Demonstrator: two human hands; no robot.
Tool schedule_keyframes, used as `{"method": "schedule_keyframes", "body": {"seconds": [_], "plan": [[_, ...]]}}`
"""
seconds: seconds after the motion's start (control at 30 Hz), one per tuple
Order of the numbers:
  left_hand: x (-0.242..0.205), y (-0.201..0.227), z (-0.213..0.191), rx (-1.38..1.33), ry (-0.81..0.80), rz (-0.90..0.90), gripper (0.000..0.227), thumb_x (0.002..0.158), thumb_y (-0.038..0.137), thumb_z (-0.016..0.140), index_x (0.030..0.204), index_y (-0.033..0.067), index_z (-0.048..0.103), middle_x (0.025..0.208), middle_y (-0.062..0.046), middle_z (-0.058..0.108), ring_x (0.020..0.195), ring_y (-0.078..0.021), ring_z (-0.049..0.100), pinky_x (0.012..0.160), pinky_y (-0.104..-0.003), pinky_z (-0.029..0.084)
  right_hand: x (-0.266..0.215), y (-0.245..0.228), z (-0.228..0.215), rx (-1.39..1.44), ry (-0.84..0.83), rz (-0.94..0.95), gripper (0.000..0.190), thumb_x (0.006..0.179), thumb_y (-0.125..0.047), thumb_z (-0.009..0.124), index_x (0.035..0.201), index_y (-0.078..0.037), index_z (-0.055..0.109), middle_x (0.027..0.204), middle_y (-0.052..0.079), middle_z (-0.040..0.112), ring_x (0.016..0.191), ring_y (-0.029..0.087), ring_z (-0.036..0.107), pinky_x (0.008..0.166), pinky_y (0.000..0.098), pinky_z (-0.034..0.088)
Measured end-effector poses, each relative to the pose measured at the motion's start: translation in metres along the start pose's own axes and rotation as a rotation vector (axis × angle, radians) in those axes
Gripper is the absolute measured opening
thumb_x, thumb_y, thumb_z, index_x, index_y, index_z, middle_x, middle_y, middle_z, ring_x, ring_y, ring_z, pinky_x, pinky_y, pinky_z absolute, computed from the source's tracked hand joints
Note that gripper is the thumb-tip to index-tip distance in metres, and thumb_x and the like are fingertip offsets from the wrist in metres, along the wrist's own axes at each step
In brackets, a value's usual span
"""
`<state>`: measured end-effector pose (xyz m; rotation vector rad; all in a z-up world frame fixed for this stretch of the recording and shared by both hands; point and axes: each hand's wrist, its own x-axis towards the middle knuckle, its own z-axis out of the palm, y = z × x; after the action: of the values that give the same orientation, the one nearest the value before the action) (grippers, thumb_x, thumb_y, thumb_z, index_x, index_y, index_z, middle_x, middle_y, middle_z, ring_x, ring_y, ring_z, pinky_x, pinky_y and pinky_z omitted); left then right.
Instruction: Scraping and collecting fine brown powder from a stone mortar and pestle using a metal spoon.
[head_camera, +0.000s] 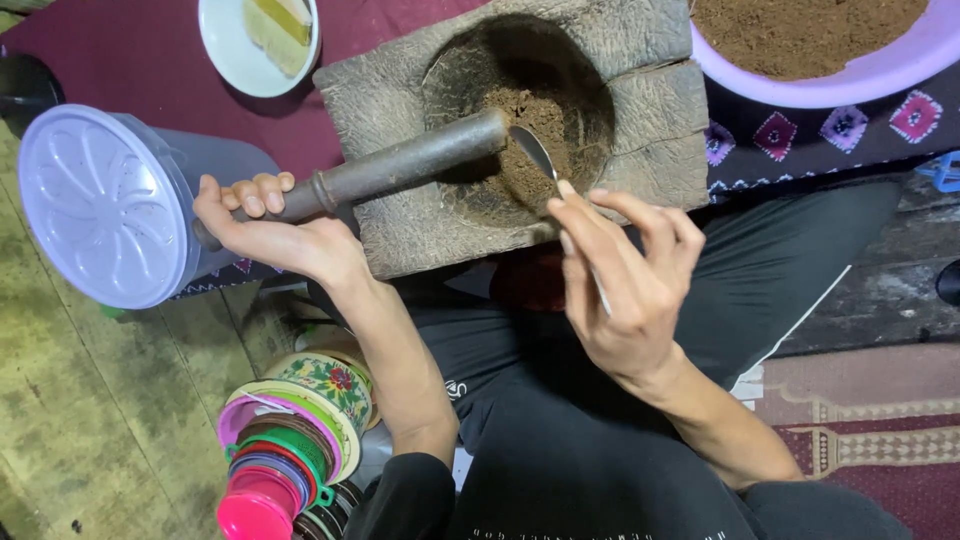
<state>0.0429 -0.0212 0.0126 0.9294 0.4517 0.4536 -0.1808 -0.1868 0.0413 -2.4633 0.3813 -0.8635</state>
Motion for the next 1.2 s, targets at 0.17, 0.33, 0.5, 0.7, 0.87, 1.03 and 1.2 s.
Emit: {"method": "schedule_keyframes", "body": {"seconds": [0.17,0.33,0.5,0.7,0.87,1.03,1.2], "plan": [[-0.002,0.002,0.0,0.005,-0.008,0.005,0.026,0.08,0.017,0.062,0.065,0.0158,0.04,0.055,0.004,0.031,0.046,-0.0102,0.031,0.054,-0.032,0.034,0.0,0.007,0.034,-0.088,-0.018,-0.008,0.016,0.106,-0.006,0.061,0.12,-0.005,0.07,0.116,0.008,0.08,0.106,0.024,0.066,0.095,0.0381,0.03],[0.001,0.0,-0.004,-0.001,-0.023,0.002,0.026,0.081,0.017,0.062,0.066,0.0159,0.041,0.052,0.005,0.031,0.045,-0.0104,0.032,0.053,-0.032,0.034,0.004,0.009,0.022,-0.039,-0.023,0.02,0.017,0.103,-0.006,0.062,0.116,-0.003,0.074,0.115,0.008,0.078,0.108,0.026,0.066,0.097,0.04,0.032],[0.001,0.0,-0.003,0.018,-0.025,0.025,0.025,0.079,0.018,0.064,0.067,0.0149,0.042,0.055,0.004,0.033,0.046,-0.0106,0.033,0.055,-0.032,0.036,0.007,0.004,0.015,-0.018,0.047,0.047,0.017,0.105,-0.008,0.06,0.113,-0.004,0.074,0.115,0.007,0.078,0.108,0.026,0.065,0.097,0.0402,0.032],[0.0,-0.001,-0.003,0.028,-0.019,0.049,0.022,0.082,0.015,0.059,0.069,0.0145,0.042,0.057,0.004,0.031,0.047,-0.0108,0.033,0.06,-0.035,0.044,0.007,0.008,0.03,-0.052,-0.069,0.03,0.015,0.105,-0.007,0.059,0.115,-0.005,0.071,0.112,0.007,0.079,0.108,0.026,0.066,0.104,0.0411,0.033],[-0.001,0.0,-0.001,0.027,-0.009,0.046,0.023,0.081,0.015,0.061,0.069,0.0142,0.041,0.058,0.003,0.03,0.048,-0.0115,0.033,0.06,-0.035,0.044,0.018,0.007,0.02,-0.029,0.069,0.011,0.021,0.108,-0.012,0.055,0.115,-0.003,0.073,0.117,0.01,0.079,0.106,0.025,0.067,0.099,0.0397,0.033],[-0.001,0.0,-0.002,0.012,0.003,0.051,0.023,0.08,0.015,0.063,0.071,0.0134,0.042,0.06,0.002,0.03,0.049,-0.0123,0.031,0.058,-0.035,0.044,0.018,0.006,0.029,-0.124,-0.075,-0.038,0.017,0.109,-0.01,0.055,0.115,-0.006,0.07,0.112,0.005,0.079,0.107,0.024,0.064,0.097,0.0403,0.032],[0.0,-0.001,-0.001,-0.002,-0.014,0.029,0.024,0.079,0.015,0.063,0.069,0.0136,0.042,0.058,0.003,0.03,0.048,-0.0116,0.032,0.055,-0.034,0.041,0.028,0.003,0.017,-0.031,0.053,-0.026,0.018,0.11,-0.009,0.056,0.116,-0.004,0.072,0.118,0.008,0.08,0.104,0.027,0.069,0.097,0.0416,0.031]]}}
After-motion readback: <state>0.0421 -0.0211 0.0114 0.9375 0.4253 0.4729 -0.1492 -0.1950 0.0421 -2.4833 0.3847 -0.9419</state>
